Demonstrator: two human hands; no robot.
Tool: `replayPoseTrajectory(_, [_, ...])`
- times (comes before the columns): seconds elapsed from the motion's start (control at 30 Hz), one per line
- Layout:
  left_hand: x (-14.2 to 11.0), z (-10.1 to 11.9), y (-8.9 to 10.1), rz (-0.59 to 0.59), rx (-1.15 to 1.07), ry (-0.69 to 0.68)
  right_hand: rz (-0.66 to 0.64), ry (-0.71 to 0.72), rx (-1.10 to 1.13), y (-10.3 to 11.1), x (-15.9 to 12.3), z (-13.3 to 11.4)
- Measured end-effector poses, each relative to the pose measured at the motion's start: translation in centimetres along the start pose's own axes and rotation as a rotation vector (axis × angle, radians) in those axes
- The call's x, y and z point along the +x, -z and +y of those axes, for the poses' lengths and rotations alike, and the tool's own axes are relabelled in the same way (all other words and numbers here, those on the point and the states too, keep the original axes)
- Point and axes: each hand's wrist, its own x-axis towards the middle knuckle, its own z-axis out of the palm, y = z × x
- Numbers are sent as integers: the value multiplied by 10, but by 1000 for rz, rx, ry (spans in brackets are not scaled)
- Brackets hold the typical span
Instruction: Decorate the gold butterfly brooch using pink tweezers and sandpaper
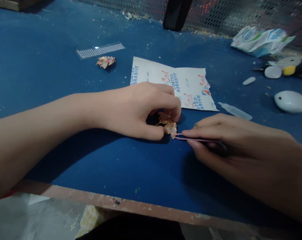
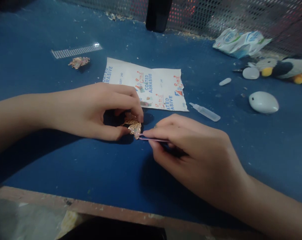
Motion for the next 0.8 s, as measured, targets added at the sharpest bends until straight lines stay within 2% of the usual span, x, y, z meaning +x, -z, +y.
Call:
replayPoseTrajectory(0.17, [-1,-2,-1,-8,-2,-9,1,49,-5,0,3,1])
replayPoseTrajectory(0.37, [-1,-1,0,-12,-4,-6,24,7,1,3,1,1])
replayPoseTrajectory(0.8, [0,0,-1,-5,1,3,-38,4,-34,1,1,-2])
